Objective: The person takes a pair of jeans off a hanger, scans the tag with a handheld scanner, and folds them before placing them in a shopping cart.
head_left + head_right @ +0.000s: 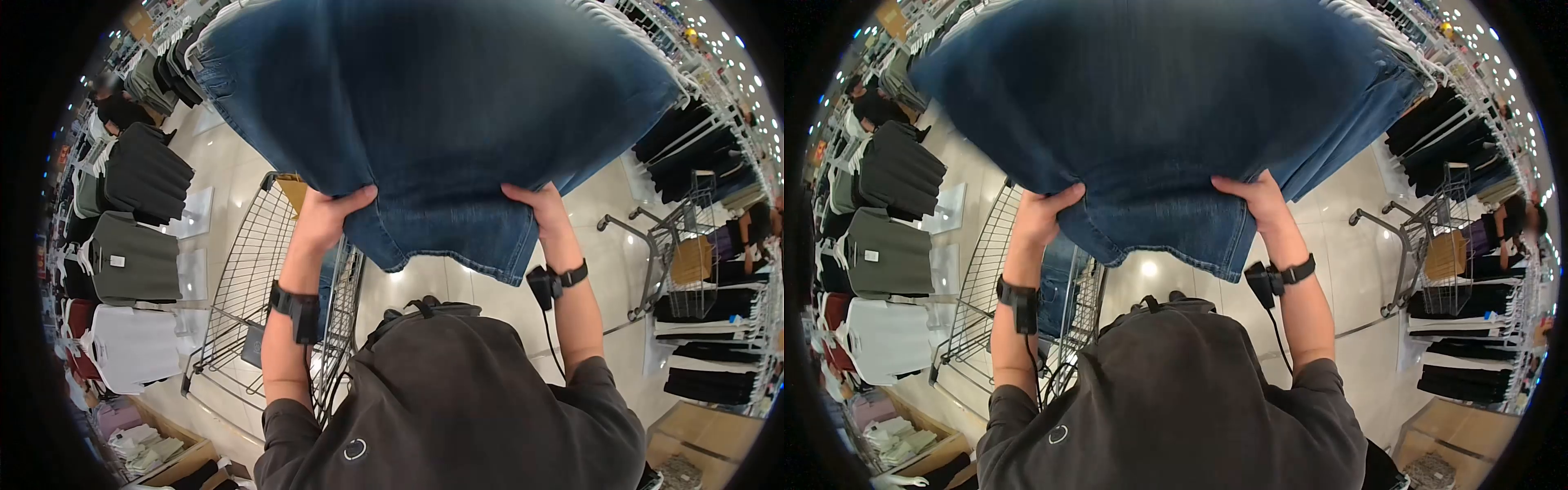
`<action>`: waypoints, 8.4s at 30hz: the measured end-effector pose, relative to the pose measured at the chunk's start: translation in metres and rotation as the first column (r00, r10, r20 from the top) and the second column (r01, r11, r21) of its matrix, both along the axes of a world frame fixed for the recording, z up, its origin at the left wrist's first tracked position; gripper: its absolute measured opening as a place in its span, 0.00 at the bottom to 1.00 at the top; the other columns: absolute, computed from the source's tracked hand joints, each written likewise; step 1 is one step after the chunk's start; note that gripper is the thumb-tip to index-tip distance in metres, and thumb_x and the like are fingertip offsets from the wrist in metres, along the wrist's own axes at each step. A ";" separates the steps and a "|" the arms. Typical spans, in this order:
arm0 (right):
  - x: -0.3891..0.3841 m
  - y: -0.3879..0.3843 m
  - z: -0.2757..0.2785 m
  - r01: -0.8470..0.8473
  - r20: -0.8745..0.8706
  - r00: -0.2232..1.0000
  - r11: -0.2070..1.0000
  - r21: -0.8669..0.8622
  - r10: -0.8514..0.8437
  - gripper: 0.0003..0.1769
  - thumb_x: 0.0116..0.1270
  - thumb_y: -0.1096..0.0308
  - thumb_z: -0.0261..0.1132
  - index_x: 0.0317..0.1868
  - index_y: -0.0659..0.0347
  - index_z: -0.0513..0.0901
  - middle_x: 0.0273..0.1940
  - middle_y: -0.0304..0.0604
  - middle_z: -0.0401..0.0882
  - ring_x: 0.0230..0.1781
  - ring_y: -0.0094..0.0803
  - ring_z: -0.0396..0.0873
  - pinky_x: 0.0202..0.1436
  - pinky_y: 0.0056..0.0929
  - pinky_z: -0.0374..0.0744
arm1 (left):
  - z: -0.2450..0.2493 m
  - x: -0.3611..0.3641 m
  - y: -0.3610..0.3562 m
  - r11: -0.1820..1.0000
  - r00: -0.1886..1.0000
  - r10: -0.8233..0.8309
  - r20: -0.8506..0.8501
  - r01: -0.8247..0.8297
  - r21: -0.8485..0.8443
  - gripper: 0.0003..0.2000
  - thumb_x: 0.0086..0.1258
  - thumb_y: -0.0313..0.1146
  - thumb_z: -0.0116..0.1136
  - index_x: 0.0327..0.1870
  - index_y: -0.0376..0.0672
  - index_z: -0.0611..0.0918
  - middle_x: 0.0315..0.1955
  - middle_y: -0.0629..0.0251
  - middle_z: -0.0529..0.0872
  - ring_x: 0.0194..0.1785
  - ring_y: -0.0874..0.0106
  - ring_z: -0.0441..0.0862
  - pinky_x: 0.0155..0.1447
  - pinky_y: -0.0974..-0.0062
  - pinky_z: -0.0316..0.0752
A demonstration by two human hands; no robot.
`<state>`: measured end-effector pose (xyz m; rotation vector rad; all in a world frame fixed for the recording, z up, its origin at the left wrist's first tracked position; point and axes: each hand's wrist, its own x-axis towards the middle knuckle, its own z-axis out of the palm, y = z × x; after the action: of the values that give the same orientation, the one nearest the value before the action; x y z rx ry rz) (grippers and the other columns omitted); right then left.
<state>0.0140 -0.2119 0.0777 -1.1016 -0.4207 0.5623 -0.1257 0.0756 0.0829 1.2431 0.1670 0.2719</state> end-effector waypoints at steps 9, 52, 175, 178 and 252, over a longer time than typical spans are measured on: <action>0.022 0.009 0.025 -0.234 0.097 0.970 0.964 0.126 0.223 0.05 0.62 0.69 0.68 0.35 0.61 0.83 0.55 0.60 0.77 0.50 0.39 0.81 0.53 0.34 0.83 | 0.008 0.025 0.013 0.969 0.936 -0.238 0.258 0.212 0.125 0.08 0.59 0.22 0.58 0.37 0.40 0.86 0.48 0.53 0.83 0.50 0.64 0.83 0.55 0.70 0.80; -0.057 0.070 -0.041 -0.215 0.831 -0.191 0.803 -0.555 0.523 0.14 0.49 0.73 0.65 0.40 0.54 0.83 0.54 0.37 0.79 0.40 0.36 0.82 0.33 0.31 0.81 | -0.123 -0.036 -0.076 0.562 0.958 0.095 -0.272 -0.277 -0.779 0.20 0.60 0.21 0.52 0.55 0.33 0.73 0.47 0.54 0.82 0.48 0.61 0.83 0.54 0.64 0.79; 0.053 0.178 -0.245 -0.426 -0.424 0.904 0.176 -0.887 0.050 0.19 0.70 0.63 0.59 0.58 0.60 0.75 0.49 0.40 0.81 0.44 0.27 0.82 0.47 0.25 0.74 | -0.525 -0.038 0.198 0.641 0.275 0.659 -0.700 0.281 0.714 0.48 0.59 0.55 0.64 0.77 0.59 0.48 0.76 0.53 0.40 0.78 0.52 0.41 0.66 0.33 0.55; 0.058 0.145 -0.246 -0.442 -0.439 0.897 0.160 -0.882 0.055 0.19 0.71 0.60 0.59 0.58 0.59 0.76 0.49 0.39 0.81 0.44 0.27 0.82 0.46 0.25 0.75 | -0.511 -0.041 0.210 0.711 0.299 0.547 -0.781 0.327 0.623 0.49 0.57 0.51 0.67 0.77 0.59 0.49 0.76 0.51 0.42 0.77 0.48 0.44 0.67 0.36 0.57; 0.406 0.136 0.150 0.793 0.987 -0.162 0.594 0.137 -0.011 0.11 0.58 0.57 0.66 0.34 0.53 0.88 0.32 0.37 0.82 0.32 0.41 0.81 0.39 0.37 0.77 | -0.165 0.042 -0.013 0.556 0.746 0.612 -0.263 -0.170 0.813 0.15 0.61 0.28 0.60 0.50 0.37 0.81 0.45 0.51 0.82 0.42 0.58 0.82 0.49 0.65 0.76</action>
<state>0.4196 -0.0758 0.2281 -2.0778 -1.0762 -1.1181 -0.0839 0.0630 -0.0818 2.1172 0.9291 0.4292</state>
